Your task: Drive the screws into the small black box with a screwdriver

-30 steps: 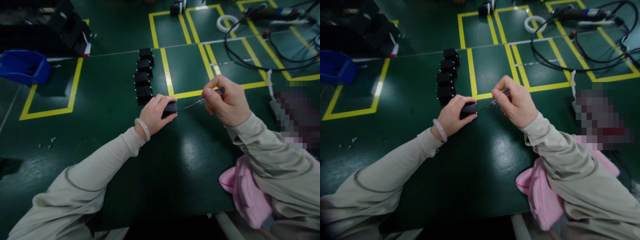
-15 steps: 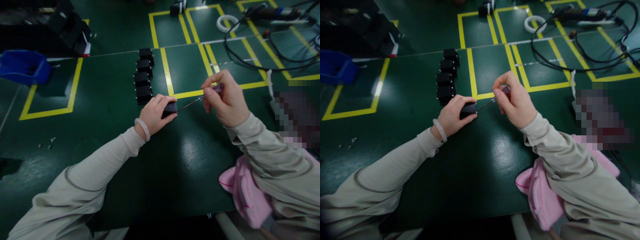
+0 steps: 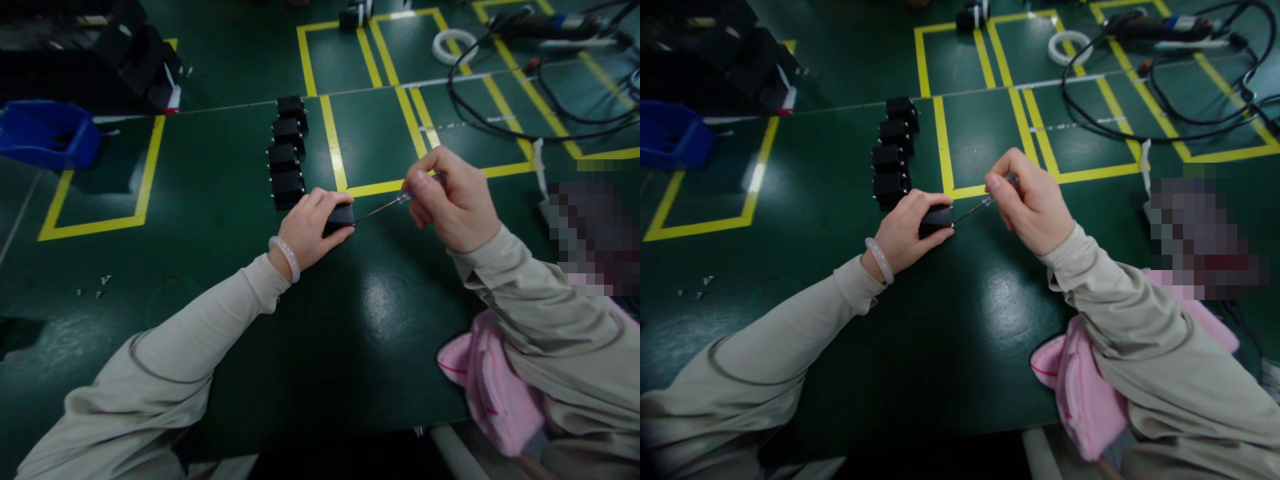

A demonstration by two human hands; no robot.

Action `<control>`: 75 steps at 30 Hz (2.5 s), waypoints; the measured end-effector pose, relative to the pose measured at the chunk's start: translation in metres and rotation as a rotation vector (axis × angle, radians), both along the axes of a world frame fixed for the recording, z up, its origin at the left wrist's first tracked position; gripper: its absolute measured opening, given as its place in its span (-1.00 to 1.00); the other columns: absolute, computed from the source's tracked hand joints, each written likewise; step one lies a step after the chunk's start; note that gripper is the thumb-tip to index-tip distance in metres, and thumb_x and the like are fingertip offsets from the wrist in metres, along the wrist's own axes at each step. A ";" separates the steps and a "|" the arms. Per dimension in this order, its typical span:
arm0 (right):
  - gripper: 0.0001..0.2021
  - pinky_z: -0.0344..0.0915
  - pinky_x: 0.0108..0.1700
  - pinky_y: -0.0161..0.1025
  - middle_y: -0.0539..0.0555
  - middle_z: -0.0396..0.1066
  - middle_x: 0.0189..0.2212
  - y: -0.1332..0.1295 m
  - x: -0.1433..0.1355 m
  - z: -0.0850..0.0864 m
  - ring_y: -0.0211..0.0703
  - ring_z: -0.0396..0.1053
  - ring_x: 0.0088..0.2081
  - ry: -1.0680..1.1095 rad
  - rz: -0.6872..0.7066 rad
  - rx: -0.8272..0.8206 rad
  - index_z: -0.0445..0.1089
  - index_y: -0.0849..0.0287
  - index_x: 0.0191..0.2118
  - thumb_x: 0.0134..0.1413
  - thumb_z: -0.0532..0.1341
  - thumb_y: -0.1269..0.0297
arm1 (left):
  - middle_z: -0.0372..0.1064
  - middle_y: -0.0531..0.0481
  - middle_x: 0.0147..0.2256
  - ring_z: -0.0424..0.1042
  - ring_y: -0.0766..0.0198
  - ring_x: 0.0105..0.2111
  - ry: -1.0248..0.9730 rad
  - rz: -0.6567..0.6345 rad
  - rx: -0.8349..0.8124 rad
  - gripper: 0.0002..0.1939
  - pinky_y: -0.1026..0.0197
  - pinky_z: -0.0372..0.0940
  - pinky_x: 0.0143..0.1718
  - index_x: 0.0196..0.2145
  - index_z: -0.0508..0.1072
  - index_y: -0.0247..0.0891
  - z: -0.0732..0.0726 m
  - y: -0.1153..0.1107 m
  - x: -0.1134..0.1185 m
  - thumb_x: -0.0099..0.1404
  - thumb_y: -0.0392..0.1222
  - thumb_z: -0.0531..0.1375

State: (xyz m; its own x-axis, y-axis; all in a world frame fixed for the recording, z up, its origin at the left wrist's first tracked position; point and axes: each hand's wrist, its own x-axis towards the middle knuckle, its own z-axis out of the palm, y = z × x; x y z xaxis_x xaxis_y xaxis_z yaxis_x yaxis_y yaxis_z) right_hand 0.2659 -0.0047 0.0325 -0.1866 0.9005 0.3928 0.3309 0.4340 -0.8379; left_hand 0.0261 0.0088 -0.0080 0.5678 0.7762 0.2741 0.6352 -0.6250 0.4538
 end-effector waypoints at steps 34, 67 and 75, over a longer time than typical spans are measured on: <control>-0.73 0.08 -0.66 -0.27 -0.16 0.16 -0.71 0.001 0.001 -0.001 -0.34 0.18 -0.72 -0.030 -0.022 0.013 0.27 0.05 -0.33 0.31 0.19 0.00 | 0.38 -0.16 0.02 0.39 0.03 0.04 -0.005 0.004 -0.008 -0.60 -0.07 0.33 0.11 0.11 0.34 -0.26 0.000 0.000 0.000 0.37 -0.13 0.24; -0.72 0.08 -0.63 -0.29 -0.13 0.21 -0.69 0.002 0.001 -0.002 -0.37 0.17 -0.70 -0.047 -0.029 0.041 0.30 0.05 -0.30 0.29 0.21 -0.04 | 0.37 -0.17 0.02 0.40 0.03 0.04 -0.012 -0.004 0.006 -0.59 -0.07 0.33 0.11 0.12 0.34 -0.27 -0.001 0.000 0.000 0.37 -0.13 0.24; -0.72 0.08 -0.64 -0.28 -0.15 0.21 -0.66 0.002 0.000 -0.001 -0.37 0.18 -0.70 -0.003 -0.001 0.038 0.28 0.05 -0.28 0.26 0.25 -0.03 | 0.38 -0.17 0.01 0.40 0.03 0.03 -0.012 -0.004 0.005 -0.59 -0.06 0.33 0.10 0.11 0.35 -0.29 -0.001 0.000 0.000 0.36 -0.14 0.25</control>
State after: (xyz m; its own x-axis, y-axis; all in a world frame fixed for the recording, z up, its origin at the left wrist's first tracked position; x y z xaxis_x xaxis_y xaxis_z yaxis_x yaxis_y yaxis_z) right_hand 0.2661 -0.0027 0.0316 -0.1871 0.8853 0.4258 0.3338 0.4649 -0.8200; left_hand 0.0263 0.0093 -0.0085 0.5673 0.7727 0.2847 0.6277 -0.6296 0.4578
